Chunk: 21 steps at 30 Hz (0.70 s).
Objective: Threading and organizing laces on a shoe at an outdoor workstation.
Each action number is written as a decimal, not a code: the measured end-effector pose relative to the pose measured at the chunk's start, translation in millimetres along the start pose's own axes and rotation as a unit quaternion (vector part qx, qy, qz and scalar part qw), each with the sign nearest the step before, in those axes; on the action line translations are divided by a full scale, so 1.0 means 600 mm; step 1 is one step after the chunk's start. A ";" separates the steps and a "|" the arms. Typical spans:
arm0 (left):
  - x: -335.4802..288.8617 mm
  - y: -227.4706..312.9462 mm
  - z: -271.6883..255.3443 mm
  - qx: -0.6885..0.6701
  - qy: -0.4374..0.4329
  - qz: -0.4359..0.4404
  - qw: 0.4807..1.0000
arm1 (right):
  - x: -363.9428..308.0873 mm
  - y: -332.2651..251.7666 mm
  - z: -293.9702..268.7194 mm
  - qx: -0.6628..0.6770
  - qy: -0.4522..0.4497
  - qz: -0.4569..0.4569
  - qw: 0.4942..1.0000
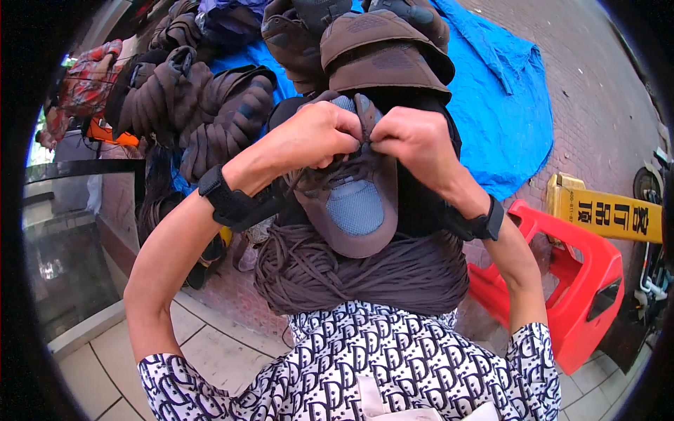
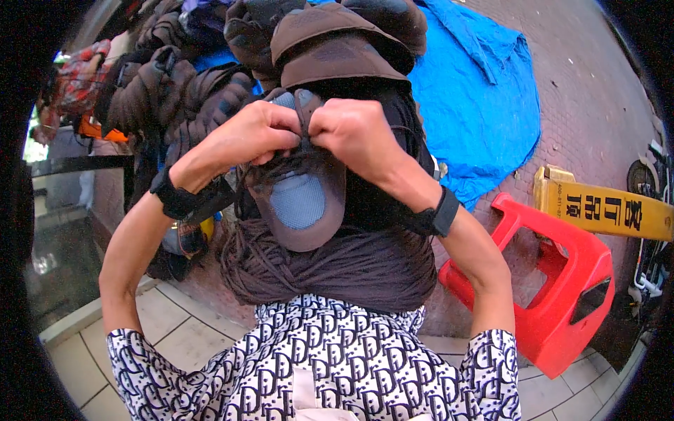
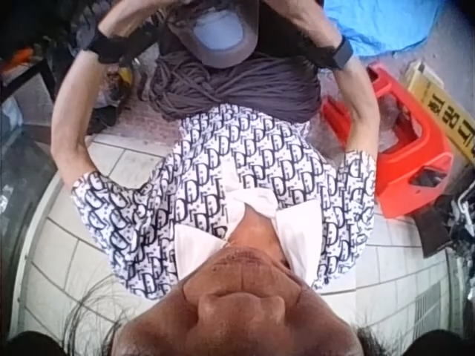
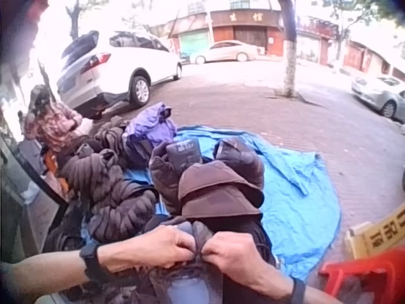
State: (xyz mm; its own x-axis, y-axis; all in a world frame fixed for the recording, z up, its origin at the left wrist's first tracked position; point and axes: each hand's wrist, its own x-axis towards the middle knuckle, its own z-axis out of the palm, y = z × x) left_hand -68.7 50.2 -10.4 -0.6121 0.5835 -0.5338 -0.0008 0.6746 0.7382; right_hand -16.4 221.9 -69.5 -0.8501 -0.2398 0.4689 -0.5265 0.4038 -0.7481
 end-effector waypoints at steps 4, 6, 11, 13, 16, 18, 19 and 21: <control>0.007 0.005 0.009 0.115 -0.017 0.025 0.993 | -0.014 -0.006 0.011 -0.118 -0.013 -0.109 0.987; 0.010 0.004 0.009 0.134 -0.019 0.029 0.990 | -0.012 -0.003 0.007 -0.034 0.020 -0.084 0.996; 0.010 0.004 0.006 0.160 -0.003 0.063 0.985 | 0.005 -0.019 -0.010 0.041 -0.042 0.057 0.997; 0.010 0.015 0.000 0.110 -0.034 0.014 0.993 | 0.013 -0.018 -0.014 0.037 -0.057 0.054 0.996; 0.010 0.019 0.000 0.045 -0.052 -0.039 0.997 | 0.017 -0.022 -0.013 0.036 -0.084 0.066 0.994; 0.010 0.023 -0.002 0.061 -0.066 -0.046 0.995 | 0.011 -0.020 -0.011 0.015 -0.052 0.030 0.998; 0.013 0.014 0.000 0.060 -0.065 -0.049 0.995 | 0.012 -0.021 -0.012 0.017 -0.054 0.029 0.998; 0.017 -0.009 0.003 0.295 0.049 0.125 0.946 | 0.023 -0.022 -0.019 -0.073 -0.085 -0.007 0.994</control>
State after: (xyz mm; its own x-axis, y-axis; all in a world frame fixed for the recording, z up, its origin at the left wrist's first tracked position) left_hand -73.7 53.5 -20.6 -0.6052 0.7331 -0.3103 0.5772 0.6726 0.4631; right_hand -20.9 223.3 -47.8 -0.8382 -0.3872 0.3840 -0.5425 0.5195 -0.6602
